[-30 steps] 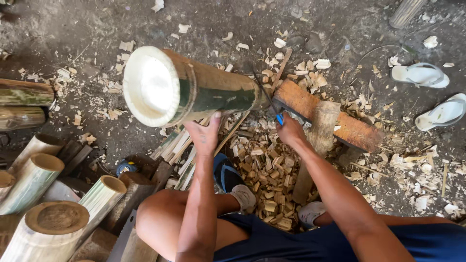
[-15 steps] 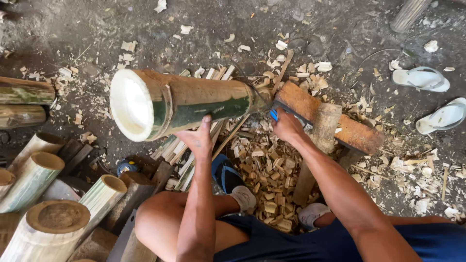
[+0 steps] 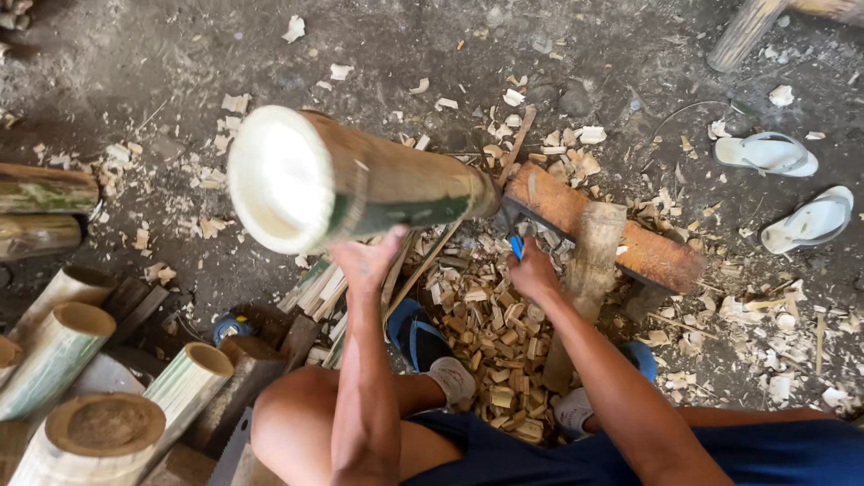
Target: The person splits bamboo staves using a knife and a wooden mallet. They position the knife against a bamboo piece and strike the knife with the mallet to split the material into thin strips.
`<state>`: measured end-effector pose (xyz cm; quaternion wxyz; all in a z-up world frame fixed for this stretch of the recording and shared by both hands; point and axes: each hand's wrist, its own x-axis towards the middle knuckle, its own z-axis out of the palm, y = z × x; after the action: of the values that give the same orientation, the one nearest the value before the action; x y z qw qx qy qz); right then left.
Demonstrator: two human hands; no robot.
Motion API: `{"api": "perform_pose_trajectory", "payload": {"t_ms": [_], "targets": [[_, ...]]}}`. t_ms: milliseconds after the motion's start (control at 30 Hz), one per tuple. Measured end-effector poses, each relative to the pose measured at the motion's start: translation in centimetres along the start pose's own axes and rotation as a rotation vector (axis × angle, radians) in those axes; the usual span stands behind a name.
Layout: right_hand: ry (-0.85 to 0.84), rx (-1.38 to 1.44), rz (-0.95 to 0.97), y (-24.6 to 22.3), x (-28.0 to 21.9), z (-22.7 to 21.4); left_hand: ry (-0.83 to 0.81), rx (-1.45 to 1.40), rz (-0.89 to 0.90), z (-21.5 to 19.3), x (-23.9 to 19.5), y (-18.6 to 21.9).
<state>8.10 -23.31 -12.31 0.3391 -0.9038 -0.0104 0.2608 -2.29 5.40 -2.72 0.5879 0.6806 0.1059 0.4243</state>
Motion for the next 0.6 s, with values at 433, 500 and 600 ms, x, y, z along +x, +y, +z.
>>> {"api": "perform_pose_trajectory", "payload": {"t_ms": [433, 500, 600], "targets": [[-0.084, -0.058, -0.251, -9.7, -9.1, -4.8, 0.252, 0.091, 0.095, 3.8, -0.2, 2.6], [-0.119, -0.067, -0.309, -10.3, -10.2, -3.4, 0.280, 0.206, 0.068, 2.5, -0.1, 1.8], [0.031, -0.050, -0.699, -10.8, -10.5, -1.9, 0.277, 0.109, 0.038, 1.2, -0.7, 0.6]]}}
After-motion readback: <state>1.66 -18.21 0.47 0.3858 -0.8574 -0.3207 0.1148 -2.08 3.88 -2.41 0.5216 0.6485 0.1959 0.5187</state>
